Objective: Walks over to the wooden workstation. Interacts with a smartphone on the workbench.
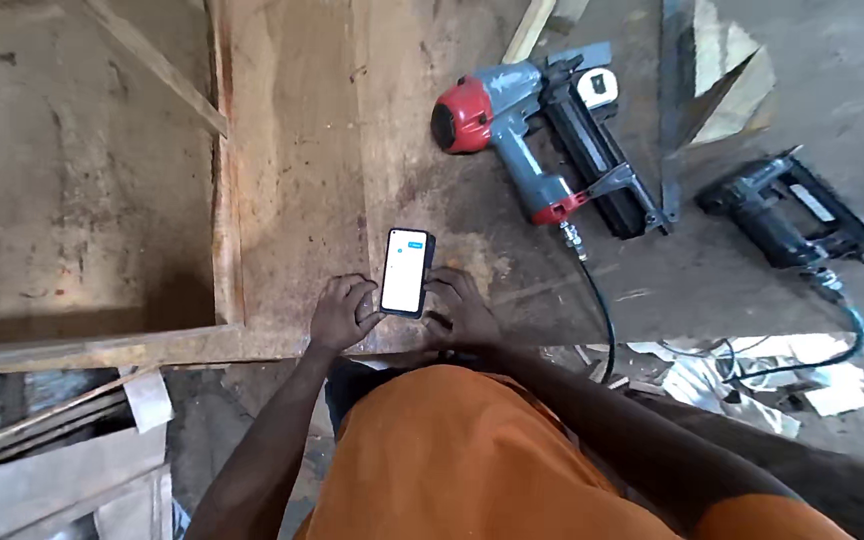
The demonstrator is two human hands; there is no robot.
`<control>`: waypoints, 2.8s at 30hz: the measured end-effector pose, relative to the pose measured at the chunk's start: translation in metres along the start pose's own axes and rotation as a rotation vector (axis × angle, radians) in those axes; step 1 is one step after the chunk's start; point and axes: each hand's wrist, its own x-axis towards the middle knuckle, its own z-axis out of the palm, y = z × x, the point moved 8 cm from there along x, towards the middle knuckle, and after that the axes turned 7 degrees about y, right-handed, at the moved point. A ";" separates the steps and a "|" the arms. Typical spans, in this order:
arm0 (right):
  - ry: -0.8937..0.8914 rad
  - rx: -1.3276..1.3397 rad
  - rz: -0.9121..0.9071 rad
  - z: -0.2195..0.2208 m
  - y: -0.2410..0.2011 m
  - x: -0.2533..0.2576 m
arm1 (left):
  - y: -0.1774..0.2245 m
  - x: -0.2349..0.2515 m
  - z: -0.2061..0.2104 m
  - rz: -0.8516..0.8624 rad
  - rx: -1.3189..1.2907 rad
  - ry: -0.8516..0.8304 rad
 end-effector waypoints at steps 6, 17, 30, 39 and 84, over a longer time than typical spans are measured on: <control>0.144 0.086 0.180 -0.003 0.001 -0.001 | 0.001 -0.005 0.000 -0.016 -0.024 -0.026; 0.238 -0.005 0.269 0.007 -0.001 -0.002 | 0.000 -0.005 0.003 0.012 -0.011 -0.011; 0.203 -0.032 0.201 0.010 -0.012 -0.005 | 0.000 -0.008 0.002 0.017 -0.012 0.010; 0.078 -0.131 0.016 0.023 -0.031 -0.005 | 0.001 -0.008 0.001 0.024 -0.018 0.014; 0.187 -0.022 0.120 0.016 -0.022 -0.007 | -0.001 -0.008 0.001 0.005 -0.051 -0.012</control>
